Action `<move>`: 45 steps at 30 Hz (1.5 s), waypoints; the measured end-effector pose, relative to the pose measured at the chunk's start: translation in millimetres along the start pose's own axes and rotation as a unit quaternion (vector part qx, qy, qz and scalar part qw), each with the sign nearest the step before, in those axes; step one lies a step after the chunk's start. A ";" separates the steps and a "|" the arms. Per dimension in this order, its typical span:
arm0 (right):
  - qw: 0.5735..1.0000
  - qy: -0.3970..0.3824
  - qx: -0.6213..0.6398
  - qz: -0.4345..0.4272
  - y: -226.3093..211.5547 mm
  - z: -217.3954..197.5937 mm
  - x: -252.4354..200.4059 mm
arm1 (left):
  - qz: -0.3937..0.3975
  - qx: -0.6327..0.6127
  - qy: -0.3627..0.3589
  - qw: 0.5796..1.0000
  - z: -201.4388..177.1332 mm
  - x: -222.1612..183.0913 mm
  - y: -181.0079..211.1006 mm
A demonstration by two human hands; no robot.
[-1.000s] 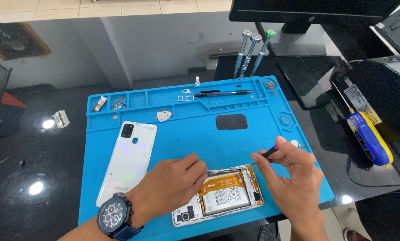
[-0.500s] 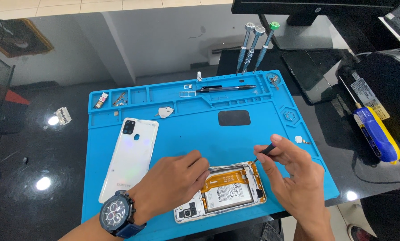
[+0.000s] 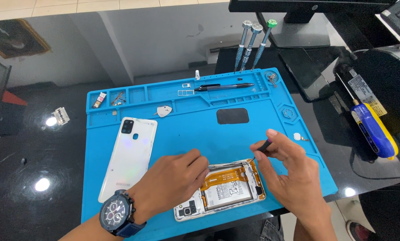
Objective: Using a precision screwdriver and tweezers to pry the mid-frame and disconnect internal components of a smartphone.
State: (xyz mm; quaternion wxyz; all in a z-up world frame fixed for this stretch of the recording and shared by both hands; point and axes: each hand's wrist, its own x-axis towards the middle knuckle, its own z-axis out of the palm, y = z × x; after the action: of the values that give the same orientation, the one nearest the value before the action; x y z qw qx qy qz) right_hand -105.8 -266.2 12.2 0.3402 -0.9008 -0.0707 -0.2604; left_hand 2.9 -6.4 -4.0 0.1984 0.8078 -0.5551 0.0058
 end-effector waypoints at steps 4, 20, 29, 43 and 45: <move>0.995 0.079 -0.032 -0.049 11.5 7.5 -3.8 | 0.002 0.009 -0.002 1.000 1.7 -1.4 -0.1; 0.997 0.073 0.006 -0.025 1.8 4.9 -3.6 | 0.006 0.007 0.011 1.000 4.0 -1.0 -0.2; 0.993 0.110 0.030 -0.009 3.0 10.4 -6.0 | 0.001 -0.012 0.014 1.000 4.8 -2.8 -0.5; 0.994 0.105 0.026 0.002 -1.8 7.6 -2.4 | 0.007 0.014 0.012 1.000 6.6 -1.6 0.3; 0.996 0.073 0.038 -0.027 -1.5 8.6 -1.4 | 0.005 0.020 0.010 1.000 5.6 -1.4 0.9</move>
State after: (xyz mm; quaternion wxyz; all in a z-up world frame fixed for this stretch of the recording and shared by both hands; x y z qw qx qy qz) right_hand -103.9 -259.4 6.9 0.3710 -0.8638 -0.0800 -0.3314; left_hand 0.4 -7.3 -9.2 0.1878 0.8087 -0.5568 0.0259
